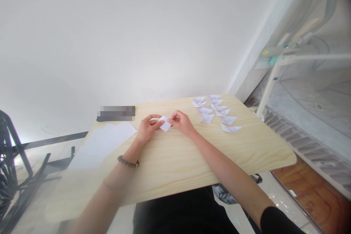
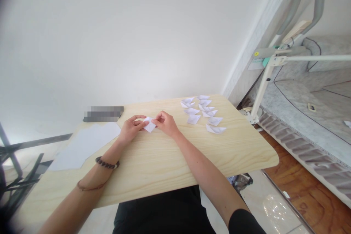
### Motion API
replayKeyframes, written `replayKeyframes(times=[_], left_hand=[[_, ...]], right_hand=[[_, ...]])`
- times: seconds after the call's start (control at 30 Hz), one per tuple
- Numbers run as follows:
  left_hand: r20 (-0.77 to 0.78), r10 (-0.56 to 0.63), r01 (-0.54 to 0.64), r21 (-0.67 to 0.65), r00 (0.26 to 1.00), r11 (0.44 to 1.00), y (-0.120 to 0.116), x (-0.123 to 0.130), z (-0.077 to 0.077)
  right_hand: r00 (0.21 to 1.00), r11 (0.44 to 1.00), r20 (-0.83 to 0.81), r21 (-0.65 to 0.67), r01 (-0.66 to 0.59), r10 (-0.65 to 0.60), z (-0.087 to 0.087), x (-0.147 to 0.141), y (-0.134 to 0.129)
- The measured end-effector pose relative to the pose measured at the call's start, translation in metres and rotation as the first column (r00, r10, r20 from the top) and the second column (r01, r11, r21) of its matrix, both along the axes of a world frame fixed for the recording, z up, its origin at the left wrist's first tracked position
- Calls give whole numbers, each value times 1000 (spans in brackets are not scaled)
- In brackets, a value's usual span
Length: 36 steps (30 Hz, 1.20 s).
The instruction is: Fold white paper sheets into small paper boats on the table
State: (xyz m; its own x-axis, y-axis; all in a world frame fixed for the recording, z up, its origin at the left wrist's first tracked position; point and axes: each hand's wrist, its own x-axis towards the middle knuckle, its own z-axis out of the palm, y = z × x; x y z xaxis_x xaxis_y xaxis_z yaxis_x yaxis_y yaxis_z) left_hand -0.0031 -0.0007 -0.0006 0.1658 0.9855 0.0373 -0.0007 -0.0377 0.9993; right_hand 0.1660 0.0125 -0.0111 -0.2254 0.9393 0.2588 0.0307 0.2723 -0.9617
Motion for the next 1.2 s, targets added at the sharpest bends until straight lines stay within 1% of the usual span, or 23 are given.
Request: replayKeyframes(times=[0.13,0.23,0.33,0.47,0.53,0.6,0.7,0.83,0.97,1.07,1.13,1.2], left_hand=[[-68,-40,38,-24,997,999,1,-1,-1],[-80,-68,67,-15,994,998,0,0,0],[-82,-66,65,-16,994,998,-1,1,1],[-99,-63,63,-10,993,998,-1,0,1],[-112,-47,47,-5,993,999,-1,0,1],[-119,-28,28,0,992,1000,0,0,0],[-117,-22,23,10,993,1000,1,-1,0],[-94,-58,60,15,994,998,0,-2,2],[-75,-75,75,3,994,997,-1,-1,3],[-53,-69,69,-12,996,998,-1,-1,3],[-66,-61,60,-17,996,998,-1,-1,3],[-111,-58,58,-1,992,998,-2,-2,4]], right_hand=[[1000,1000,11,-11,1,-1,-1,0,0],[999,1000,32,4,-2,2,-1,1,0],[999,1000,35,18,-19,18,-1,1,-1],[993,995,53,-24,-100,101,2,2,-2],[987,990,87,-49,-133,137,3,3,-3],[983,991,132,-48,-126,131,3,3,-3],[969,995,226,-6,-102,101,3,5,-3],[937,990,334,58,-130,103,5,7,-3],[933,985,332,54,-165,139,8,10,-4],[937,986,320,34,-163,143,8,10,-4],[933,987,329,23,-161,145,8,9,-5],[922,984,354,24,-178,158,8,8,-5]])
